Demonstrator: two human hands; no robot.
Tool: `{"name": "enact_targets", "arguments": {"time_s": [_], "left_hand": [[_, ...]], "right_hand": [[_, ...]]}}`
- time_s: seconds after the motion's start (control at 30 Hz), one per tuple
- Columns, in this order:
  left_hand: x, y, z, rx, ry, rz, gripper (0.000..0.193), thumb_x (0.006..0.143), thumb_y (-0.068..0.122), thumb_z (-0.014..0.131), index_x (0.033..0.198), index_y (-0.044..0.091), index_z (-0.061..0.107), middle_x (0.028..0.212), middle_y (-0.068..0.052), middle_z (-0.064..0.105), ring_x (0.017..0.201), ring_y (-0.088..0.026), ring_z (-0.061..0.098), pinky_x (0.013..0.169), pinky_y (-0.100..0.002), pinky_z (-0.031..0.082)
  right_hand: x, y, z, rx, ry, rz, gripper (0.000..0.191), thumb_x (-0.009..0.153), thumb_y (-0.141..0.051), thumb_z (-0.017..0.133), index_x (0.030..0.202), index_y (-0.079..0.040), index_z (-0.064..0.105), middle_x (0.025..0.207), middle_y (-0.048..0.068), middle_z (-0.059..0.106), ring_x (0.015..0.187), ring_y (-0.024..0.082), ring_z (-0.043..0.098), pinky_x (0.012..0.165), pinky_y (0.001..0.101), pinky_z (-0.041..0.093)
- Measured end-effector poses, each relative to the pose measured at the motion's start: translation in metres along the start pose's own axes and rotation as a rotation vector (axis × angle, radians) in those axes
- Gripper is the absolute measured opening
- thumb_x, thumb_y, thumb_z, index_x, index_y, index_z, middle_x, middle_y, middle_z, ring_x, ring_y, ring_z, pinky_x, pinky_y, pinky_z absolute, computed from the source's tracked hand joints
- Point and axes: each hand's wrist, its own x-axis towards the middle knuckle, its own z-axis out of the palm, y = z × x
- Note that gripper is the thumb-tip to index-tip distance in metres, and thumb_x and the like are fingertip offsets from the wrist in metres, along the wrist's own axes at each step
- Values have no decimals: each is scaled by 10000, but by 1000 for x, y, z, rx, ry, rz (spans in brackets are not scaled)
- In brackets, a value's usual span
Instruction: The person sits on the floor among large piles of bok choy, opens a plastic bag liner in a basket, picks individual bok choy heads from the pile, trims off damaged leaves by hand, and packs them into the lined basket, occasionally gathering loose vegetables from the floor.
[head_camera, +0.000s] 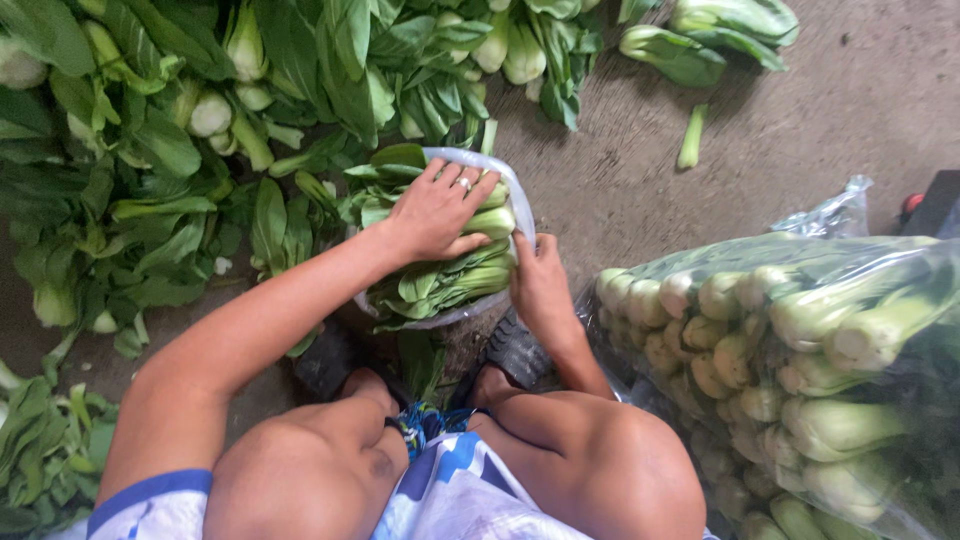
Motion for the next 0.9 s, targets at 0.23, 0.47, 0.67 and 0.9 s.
{"name": "enact_targets", "arguments": {"time_s": [0.23, 0.47, 0.67, 0.9], "left_hand": [[-5, -1, 9, 71, 60, -41, 922, 864, 608, 664, 1513, 7, 403, 1329, -187, 590, 1204, -335, 545, 1069, -513, 360], [-10, -4, 8, 22, 117, -64, 918, 874, 604, 670, 1533, 32, 386, 1349, -146, 576, 1217, -314, 526, 1095, -522, 340], [-5, 2, 9, 3, 71, -144, 917, 863, 573, 678, 1531, 28, 363, 1376, -144, 560, 1239, -313, 520, 1108, -538, 323], [-10, 15, 23, 107, -22, -102, 1014, 839, 592, 681, 1576, 62, 229, 1438, -135, 496, 1311, -315, 450, 1143, -599, 260]], "right_hand": [[6, 11, 2, 0, -48, 75, 371, 900, -83, 618, 1269, -61, 656, 1157, 230, 553, 978, 420, 634, 873, 496, 518], [15, 14, 12, 77, -45, -9, 420, 891, -69, 566, 1305, -13, 604, 1166, 266, 540, 1064, 449, 588, 930, 499, 482], [18, 15, 13, 106, -81, 108, 473, 869, -102, 560, 1334, -28, 603, 1058, 236, 573, 983, 410, 620, 883, 477, 508], [-6, -2, 9, 81, 19, 11, 457, 825, -67, 645, 1280, -30, 624, 1042, 208, 624, 910, 366, 663, 824, 436, 536]]}}
